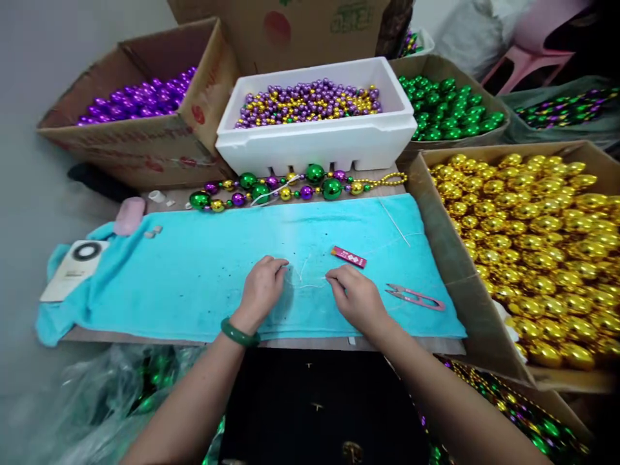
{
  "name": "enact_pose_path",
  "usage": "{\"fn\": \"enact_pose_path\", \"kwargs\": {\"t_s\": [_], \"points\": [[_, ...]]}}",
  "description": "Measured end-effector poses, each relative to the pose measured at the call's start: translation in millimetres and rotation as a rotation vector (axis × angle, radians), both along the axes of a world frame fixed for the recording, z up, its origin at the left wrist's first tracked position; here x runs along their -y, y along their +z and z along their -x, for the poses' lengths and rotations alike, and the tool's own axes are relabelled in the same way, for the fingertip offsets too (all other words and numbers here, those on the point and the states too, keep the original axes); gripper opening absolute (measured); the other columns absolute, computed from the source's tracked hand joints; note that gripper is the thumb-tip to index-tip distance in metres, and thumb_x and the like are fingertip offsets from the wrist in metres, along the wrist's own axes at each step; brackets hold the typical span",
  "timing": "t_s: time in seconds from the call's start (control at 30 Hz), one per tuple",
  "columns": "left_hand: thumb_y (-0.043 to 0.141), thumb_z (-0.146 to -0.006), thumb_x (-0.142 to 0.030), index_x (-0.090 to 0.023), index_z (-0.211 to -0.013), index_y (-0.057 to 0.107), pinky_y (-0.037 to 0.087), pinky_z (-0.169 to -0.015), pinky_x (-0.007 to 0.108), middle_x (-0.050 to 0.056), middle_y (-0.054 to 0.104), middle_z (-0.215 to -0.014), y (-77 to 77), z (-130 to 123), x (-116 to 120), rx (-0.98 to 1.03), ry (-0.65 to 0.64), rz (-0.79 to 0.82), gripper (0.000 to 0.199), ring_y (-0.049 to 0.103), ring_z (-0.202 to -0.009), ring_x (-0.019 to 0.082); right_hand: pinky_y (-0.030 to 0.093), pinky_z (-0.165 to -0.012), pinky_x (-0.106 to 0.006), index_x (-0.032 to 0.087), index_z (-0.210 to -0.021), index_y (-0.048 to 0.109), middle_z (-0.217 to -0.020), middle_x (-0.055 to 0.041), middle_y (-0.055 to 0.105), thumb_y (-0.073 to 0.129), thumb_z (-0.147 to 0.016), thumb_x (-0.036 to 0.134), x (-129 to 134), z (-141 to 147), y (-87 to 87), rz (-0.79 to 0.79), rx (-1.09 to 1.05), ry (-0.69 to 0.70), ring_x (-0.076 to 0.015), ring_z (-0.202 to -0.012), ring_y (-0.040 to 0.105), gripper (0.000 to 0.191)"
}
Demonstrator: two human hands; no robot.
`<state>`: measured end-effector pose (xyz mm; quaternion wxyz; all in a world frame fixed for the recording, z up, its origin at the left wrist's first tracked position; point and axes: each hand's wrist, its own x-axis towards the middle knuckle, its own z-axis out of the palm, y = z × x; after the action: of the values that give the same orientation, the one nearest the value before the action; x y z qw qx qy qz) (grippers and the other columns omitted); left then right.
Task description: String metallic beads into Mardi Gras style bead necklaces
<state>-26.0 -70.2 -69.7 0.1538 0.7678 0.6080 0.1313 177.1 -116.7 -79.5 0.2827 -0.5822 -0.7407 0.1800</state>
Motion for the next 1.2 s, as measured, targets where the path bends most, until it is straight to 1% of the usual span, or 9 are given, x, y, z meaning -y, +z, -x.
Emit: {"fn": "enact_pose_path", "kwargs": {"t_s": [0.07, 0.23, 0.33, 0.5, 0.7, 0.87, 1.0, 1.1, 1.2], "points": [[0.047, -0.085, -0.022, -0.017, -0.100, 0.067, 0.047, -0.082, 0.032, 0.007, 0.065, -0.093, 1.4, 4, 0, 0.011, 0.053, 0.003, 0.025, 0.060, -0.089, 0.020, 0.043, -0.076, -0.027, 0.017, -0.095, 0.063, -0.091, -0.0082, 0.064, 0.040, -0.091, 0.019, -17, 11, 3.4, 0.027, 0.142, 0.090, -0.0184, -0.088, 0.058, 0.024], [0.048, -0.084, -0.023, -0.017, -0.098, 0.067, 0.046, -0.082, 0.033, 0.006, 0.065, -0.093, 6.3, 23, -1, 0.049, 0.150, -0.001, 0.024, 0.060, -0.088, 0.020, 0.039, -0.068, -0.027, 0.019, -0.101, 0.063, -0.091, -0.0080, 0.063, 0.044, -0.087, 0.012, -50, 29, 4.9, 0.061, 0.496, 0.510, -0.0197, -0.087, 0.055, 0.024], [0.049, -0.084, -0.025, -0.018, -0.096, 0.067, 0.047, -0.081, 0.033, 0.006, 0.065, -0.093, 4.7, 35, 1, 0.088, 0.182, -0.001, 0.023, 0.060, -0.087, 0.020, 0.038, -0.067, -0.027, 0.016, -0.098, 0.062, -0.090, -0.0088, 0.061, 0.044, -0.087, 0.011, -58, 32, 2.1, 0.066, 0.570, 0.577, -0.0194, -0.086, 0.054, 0.022], [0.048, -0.084, -0.026, -0.018, -0.092, 0.068, 0.047, -0.081, 0.033, 0.006, 0.066, -0.090, -5.5, 43, 7, 0.122, 0.173, 0.045, 0.023, 0.060, -0.085, 0.019, 0.039, -0.069, -0.026, 0.015, -0.093, 0.063, -0.094, -0.0086, 0.062, 0.042, -0.089, 0.015, -61, 32, -1.2, 0.120, 0.505, 0.508, -0.0176, -0.086, 0.056, 0.022], [0.048, -0.084, -0.026, -0.017, -0.092, 0.068, 0.047, -0.083, 0.034, 0.006, 0.065, -0.090, -11.5, 46, 7, 0.131, 0.154, 0.049, 0.023, 0.060, -0.087, 0.019, 0.038, -0.068, -0.026, 0.023, -0.113, 0.061, -0.094, -0.0058, 0.062, 0.043, -0.087, 0.012, -62, 31, 1.0, 0.108, 0.426, 0.518, -0.0176, -0.086, 0.057, 0.034], [0.048, -0.084, -0.026, -0.016, -0.092, 0.068, 0.047, -0.082, 0.033, 0.008, 0.064, -0.088, -14.4, 46, 6, 0.110, 0.162, 0.033, 0.024, 0.059, -0.085, 0.019, 0.039, -0.068, -0.027, 0.017, -0.094, 0.066, -0.091, -0.0081, 0.062, 0.043, -0.088, 0.014, -61, 35, -0.9, 0.115, 0.453, 0.511, -0.0183, -0.085, 0.057, 0.024], [0.048, -0.084, -0.026, -0.016, -0.093, 0.067, 0.047, -0.081, 0.032, 0.008, 0.063, -0.089, -17.0, 45, 6, 0.095, 0.168, 0.029, 0.024, 0.059, -0.086, 0.019, 0.042, -0.075, -0.026, 0.014, -0.087, 0.065, -0.091, -0.0073, 0.064, 0.046, -0.087, 0.013, -64, 30, -1.4, 0.156, 0.157, 0.394, -0.0157, -0.085, 0.058, 0.019], [0.049, -0.083, -0.027, -0.016, -0.092, 0.067, 0.047, -0.083, 0.032, 0.008, 0.064, -0.089, -17.8, 47, 5, 0.094, 0.161, 0.031, 0.023, 0.059, -0.086, 0.019, 0.043, -0.075, -0.026, 0.015, -0.082, 0.062, -0.085, -0.0045, 0.064, 0.050, -0.083, 0.013, -55, 7, 15.6, 0.163, -0.128, 0.231, -0.0142, -0.081, 0.058, 0.012], [0.050, -0.081, -0.028, -0.017, -0.089, 0.067, 0.047, -0.083, 0.033, 0.007, 0.064, -0.088, -17.2, 49, 2, 0.083, 0.157, 0.038, 0.022, 0.059, -0.085, 0.019, 0.044, -0.069, -0.026, 0.018, -0.078, 0.060, -0.078, -0.0016, 0.063, 0.053, -0.082, 0.021, -23, -38, 48.7, 0.226, -0.274, 0.110, -0.0139, -0.073, 0.057, 0.009]]}}
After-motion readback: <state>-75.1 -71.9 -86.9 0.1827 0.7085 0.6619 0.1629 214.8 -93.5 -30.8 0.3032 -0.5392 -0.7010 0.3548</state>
